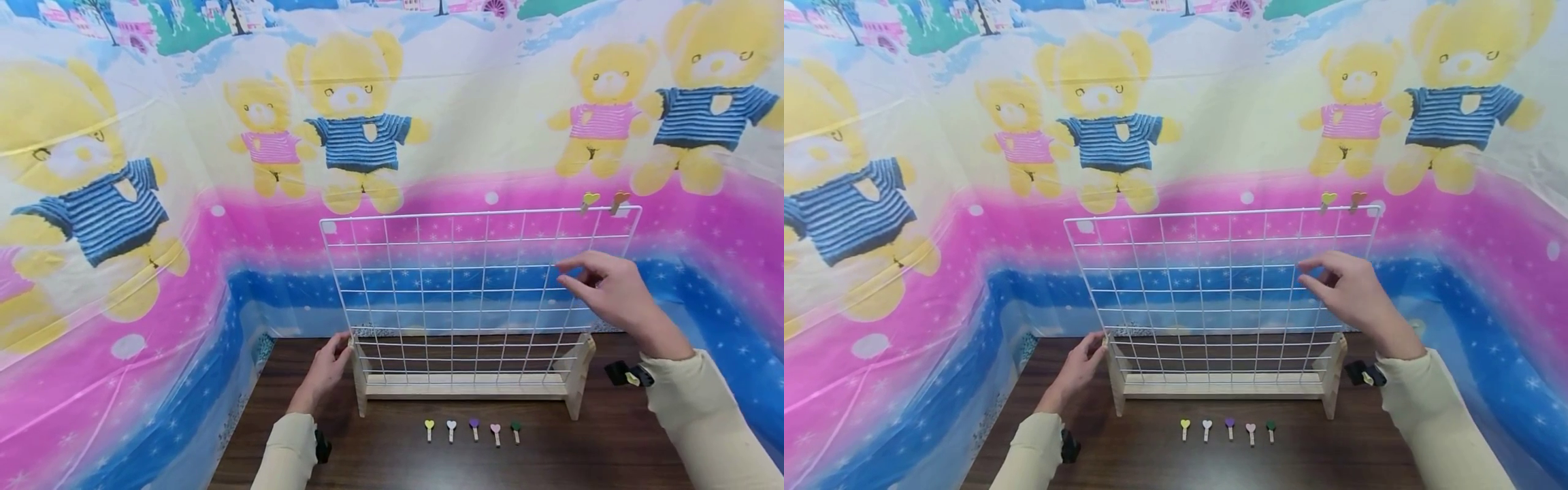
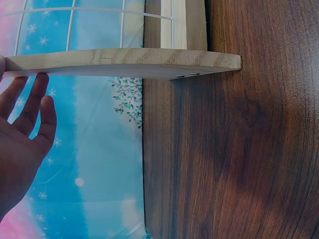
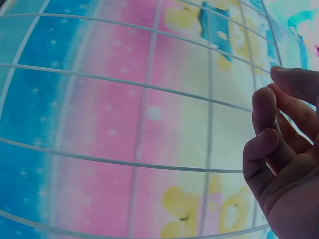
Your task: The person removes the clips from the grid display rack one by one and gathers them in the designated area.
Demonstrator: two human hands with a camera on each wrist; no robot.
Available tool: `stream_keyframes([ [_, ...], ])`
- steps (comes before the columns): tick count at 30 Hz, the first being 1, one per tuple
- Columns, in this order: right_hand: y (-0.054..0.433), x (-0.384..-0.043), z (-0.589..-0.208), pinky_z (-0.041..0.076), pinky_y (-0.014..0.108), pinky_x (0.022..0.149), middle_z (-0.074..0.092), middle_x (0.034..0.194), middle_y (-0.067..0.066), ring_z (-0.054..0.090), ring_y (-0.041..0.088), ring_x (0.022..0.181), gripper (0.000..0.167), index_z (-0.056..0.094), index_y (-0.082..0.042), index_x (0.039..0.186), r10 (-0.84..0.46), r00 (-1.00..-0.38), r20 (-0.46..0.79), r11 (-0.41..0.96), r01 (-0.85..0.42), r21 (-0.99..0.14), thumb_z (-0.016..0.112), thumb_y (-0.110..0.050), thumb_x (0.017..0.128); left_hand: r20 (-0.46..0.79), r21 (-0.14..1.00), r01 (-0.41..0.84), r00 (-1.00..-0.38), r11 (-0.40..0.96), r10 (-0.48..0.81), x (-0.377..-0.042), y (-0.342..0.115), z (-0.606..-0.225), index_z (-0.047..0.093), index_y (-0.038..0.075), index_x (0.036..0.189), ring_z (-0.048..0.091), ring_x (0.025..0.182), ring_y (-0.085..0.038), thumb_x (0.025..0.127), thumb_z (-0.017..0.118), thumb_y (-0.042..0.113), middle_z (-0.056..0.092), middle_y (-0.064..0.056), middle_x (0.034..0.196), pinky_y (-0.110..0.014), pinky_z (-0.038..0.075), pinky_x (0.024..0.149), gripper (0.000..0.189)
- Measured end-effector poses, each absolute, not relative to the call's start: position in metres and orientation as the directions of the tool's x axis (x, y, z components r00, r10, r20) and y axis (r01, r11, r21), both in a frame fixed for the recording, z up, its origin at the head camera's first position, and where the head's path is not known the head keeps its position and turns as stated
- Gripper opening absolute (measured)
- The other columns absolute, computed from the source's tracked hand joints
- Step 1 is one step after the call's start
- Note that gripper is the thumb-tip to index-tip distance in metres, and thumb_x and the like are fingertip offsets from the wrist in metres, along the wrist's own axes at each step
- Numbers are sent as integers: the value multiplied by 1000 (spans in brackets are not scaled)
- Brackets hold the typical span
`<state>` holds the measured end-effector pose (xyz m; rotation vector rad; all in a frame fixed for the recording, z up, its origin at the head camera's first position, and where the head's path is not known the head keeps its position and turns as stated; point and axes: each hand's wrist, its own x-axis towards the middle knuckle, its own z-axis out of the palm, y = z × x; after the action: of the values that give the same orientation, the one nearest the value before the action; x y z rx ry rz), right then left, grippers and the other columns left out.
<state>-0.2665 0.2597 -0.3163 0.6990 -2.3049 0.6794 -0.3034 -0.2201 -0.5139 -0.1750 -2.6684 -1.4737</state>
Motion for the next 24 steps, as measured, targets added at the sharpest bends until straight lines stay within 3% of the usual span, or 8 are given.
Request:
stream_keyframes([
  [8,262,-269,-287,40,14,50,57,73,-4,48,0,56,35,71,-5,105,-260,-536,803,664,-703,-254,77,8,73,162,827,177,-984,533,74,-303,-221,-514,47,11,137,52,116,-30,101,48,19,56,-14,127,-50,43,92,37],
  [16,255,-265,-259,38,9,51,58,77,6,47,-3,54,37,69,5,105,-153,-476,866,636,-718,-282,73,19,70,148,830,158,-987,535,62,-304,-220,-513,48,12,136,54,113,-26,100,49,20,58,-11,122,-48,45,91,37],
  [20,254,-266,-252,38,9,52,59,84,9,48,-5,55,33,70,5,105,-122,-471,874,641,-710,-293,71,16,74,157,826,166,-986,538,64,-304,-220,-513,48,11,137,54,112,-26,101,48,19,59,-11,122,-47,45,90,37],
  [24,257,-269,-248,39,10,53,57,89,0,51,-5,57,30,70,0,108,-94,-500,861,648,-687,-329,71,8,79,150,830,160,-987,534,62,-304,-220,-513,47,12,137,53,115,-26,101,48,18,58,-11,125,-47,44,92,37],
])
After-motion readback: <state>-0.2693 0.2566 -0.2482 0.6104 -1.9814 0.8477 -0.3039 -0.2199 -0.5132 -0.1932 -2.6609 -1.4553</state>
